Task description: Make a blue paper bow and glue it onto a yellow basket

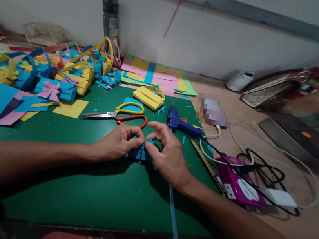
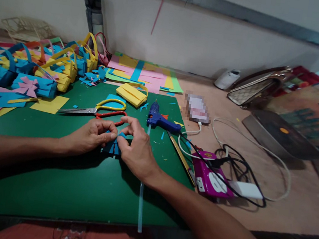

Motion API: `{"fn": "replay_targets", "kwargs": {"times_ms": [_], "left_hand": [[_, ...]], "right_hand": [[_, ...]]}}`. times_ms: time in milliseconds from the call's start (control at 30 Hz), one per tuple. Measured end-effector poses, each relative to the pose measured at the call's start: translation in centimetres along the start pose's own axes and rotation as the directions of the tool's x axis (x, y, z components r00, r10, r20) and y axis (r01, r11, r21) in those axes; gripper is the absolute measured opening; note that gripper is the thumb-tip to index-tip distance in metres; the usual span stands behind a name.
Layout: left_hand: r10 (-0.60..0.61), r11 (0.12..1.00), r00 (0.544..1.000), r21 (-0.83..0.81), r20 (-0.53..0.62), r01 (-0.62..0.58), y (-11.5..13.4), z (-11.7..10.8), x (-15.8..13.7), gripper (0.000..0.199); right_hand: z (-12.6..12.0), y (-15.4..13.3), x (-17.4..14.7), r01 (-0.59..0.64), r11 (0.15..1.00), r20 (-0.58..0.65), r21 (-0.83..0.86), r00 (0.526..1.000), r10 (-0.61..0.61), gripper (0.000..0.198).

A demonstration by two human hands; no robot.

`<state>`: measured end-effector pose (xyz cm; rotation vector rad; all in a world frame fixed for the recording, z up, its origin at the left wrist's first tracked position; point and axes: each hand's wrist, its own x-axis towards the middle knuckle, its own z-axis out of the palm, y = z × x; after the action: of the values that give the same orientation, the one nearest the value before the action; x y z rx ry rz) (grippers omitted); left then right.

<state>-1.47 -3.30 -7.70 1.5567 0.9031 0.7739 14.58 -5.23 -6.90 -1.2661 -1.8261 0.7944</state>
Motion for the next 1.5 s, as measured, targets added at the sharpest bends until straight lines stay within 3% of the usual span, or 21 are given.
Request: {"fn": "replay_targets", "kwargs": {"times_ms": [233, 500, 700, 933, 1267, 1367, 1500], "left_hand": [[-0.132, 0.988, 0.990, -0.077, 0.042, 0.135, 0.80, -0.09, 0.14, 0.022], [-0.159, 0.985, 0.982, -0.049, 0.101, 0.165, 0.46, -0.23, 0.16, 0.019], [-0.106, 0.994, 0.986, 0.025, 0.125, 0.103, 0.53, -0.39, 0.34, 0.017], [-0.196, 0.974, 0.968, -0.085, 0.158, 0.211, 0.29, -0.25, 0.53, 0.014], [-0.246, 0.962, 0.956, -0.085, 0.157, 0.261, 0.82, -0.47, 0.77, 0.020], [-0.213, 0.972, 0.967, -0.068, 0.141, 0.225, 0.98, -0.57, 0.88, 0.020], [-0.184, 0.979, 0.981, -0.080, 0.069, 0.189, 0.89, -0.38, 0.77, 0.020]], "right_hand": [[-0.03, -0.26, 0.23, -0.003, 0.998, -0.066, 0.060, 0.998, 0.007, 0.032], [-0.10, 0.30, 0.24, 0.029, 0.999, -0.031, 0.039, 0.999, -0.027, 0.027], [-0.40, 0.23, -0.05, 0.039, 0.999, -0.010, 0.013, 0.999, -0.039, 0.029], [-0.31, 0.46, -0.05, 0.009, 1.000, -0.018, 0.028, 1.000, -0.009, 0.026], [-0.43, 0.41, 0.22, -0.023, 1.000, 0.003, 0.013, 1.000, 0.023, 0.025], [-0.42, 0.48, 0.28, -0.034, 0.999, 0.011, 0.016, 0.999, 0.034, 0.025], [-0.43, 0.64, 0.32, -0.092, 0.985, 0.051, 0.145, 0.995, 0.085, 0.028]]}}
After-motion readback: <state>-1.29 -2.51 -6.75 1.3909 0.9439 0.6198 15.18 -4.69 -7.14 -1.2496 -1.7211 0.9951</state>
